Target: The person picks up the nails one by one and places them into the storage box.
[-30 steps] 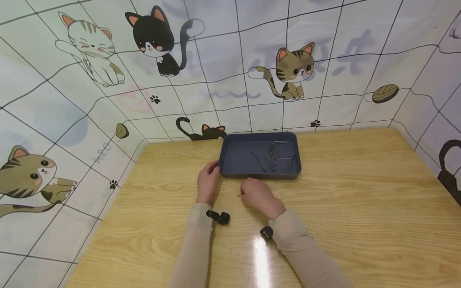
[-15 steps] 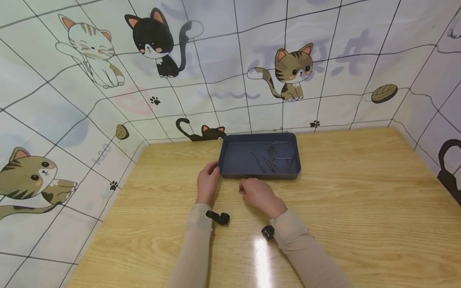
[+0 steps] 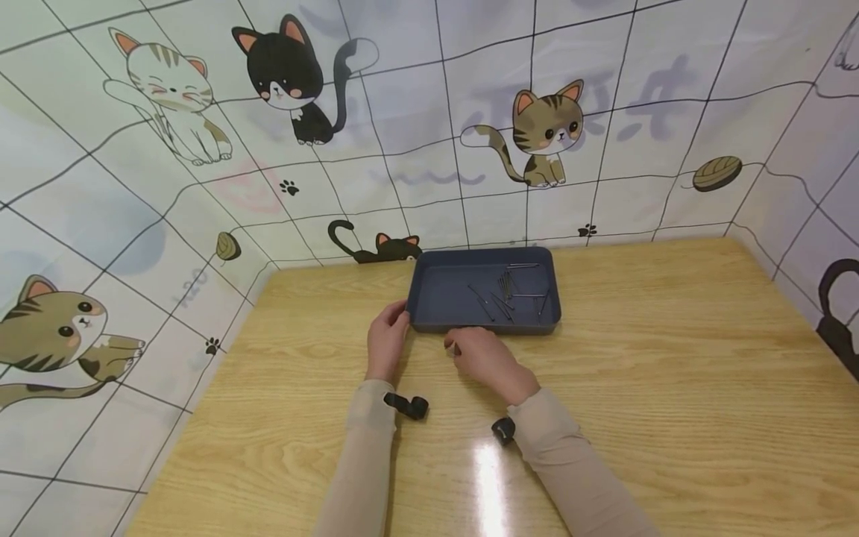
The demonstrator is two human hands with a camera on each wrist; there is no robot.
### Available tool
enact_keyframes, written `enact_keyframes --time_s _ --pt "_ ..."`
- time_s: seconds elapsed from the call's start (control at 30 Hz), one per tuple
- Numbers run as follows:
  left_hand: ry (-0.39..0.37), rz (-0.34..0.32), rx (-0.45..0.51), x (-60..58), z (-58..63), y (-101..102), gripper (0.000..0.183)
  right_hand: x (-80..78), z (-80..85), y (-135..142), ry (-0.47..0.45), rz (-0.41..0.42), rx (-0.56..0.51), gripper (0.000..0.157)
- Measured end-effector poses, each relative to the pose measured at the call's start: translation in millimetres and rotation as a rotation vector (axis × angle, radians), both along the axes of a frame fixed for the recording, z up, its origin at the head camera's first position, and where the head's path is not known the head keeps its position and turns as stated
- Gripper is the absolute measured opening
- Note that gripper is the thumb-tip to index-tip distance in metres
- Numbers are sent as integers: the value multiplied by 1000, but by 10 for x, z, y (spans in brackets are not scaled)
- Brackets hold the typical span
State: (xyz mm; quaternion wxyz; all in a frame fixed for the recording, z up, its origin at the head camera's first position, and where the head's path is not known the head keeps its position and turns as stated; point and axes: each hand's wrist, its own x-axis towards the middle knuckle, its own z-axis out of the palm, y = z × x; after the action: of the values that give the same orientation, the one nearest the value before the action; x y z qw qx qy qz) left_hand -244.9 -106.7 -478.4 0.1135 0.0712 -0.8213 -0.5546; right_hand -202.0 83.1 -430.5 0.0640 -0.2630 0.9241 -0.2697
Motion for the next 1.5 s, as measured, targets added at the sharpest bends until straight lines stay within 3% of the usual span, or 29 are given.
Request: enact_keyframes --time_s 1.5 --pt "7 3 -2 2 2 7 29 -23 -21 41 -32 0 -21 22"
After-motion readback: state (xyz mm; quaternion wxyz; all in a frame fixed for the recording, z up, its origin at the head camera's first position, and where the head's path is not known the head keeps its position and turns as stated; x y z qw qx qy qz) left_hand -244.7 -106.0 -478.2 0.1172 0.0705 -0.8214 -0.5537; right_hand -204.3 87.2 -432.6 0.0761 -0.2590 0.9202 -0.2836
